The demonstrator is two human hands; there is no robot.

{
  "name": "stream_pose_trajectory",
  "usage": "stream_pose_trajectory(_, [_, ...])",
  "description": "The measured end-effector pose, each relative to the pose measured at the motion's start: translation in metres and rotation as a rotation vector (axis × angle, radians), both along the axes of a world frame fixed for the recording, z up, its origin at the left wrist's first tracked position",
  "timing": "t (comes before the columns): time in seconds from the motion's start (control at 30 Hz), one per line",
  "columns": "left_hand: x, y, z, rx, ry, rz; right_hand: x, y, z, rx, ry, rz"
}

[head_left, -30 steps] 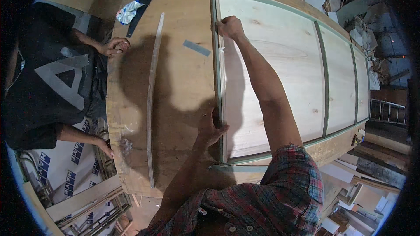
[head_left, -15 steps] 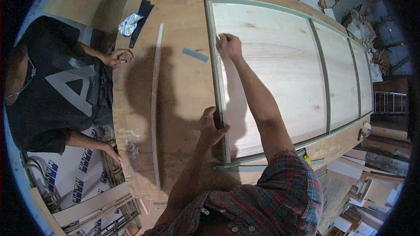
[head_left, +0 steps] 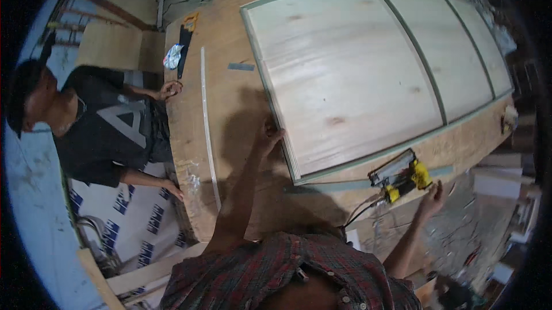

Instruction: The person aligns wooden strips along the border of a wooden frame by hand and secures them into place using a pneumatic nail gun.

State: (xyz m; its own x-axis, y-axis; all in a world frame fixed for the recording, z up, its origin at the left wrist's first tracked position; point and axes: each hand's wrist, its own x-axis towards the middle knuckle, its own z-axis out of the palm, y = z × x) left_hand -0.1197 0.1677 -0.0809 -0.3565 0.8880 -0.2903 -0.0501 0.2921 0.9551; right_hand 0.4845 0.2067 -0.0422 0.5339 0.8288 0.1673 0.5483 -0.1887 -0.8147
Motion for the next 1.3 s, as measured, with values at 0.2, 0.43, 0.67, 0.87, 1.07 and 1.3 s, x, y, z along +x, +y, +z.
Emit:
stream_pose_trajectory(0.2, [0.012,-0.018,0.026,-0.088,-0.070,0.160,0.012,-0.067,-0.061,-0.182,0.166,0.087])
stream_pose_trajectory(0.43, [0.049,-0.175,0.063,0.039,0.405,0.082,-0.076,-0.039,-0.055,-0.220,0.564,0.048])
stream_pose_trajectory(0.67, [0.069,-0.345,0.055,-0.105,0.516,0.394,-0.067,-0.014,-0.045,-0.190,1.007,0.057])
stream_pose_trajectory(0.87, [0.052,-0.430,0.026,-0.014,0.644,0.534,-0.068,-0.067,-0.042,-0.161,1.293,0.174])
stream_pose_trajectory(1.07, [0.024,-0.528,-0.028,0.126,0.661,0.840,-0.136,-0.155,-0.008,-0.189,1.225,0.316])
stream_pose_trajectory(1.3, [0.008,-0.625,-0.085,-0.226,0.518,0.836,-0.201,-0.278,-0.003,-0.282,1.367,0.158])
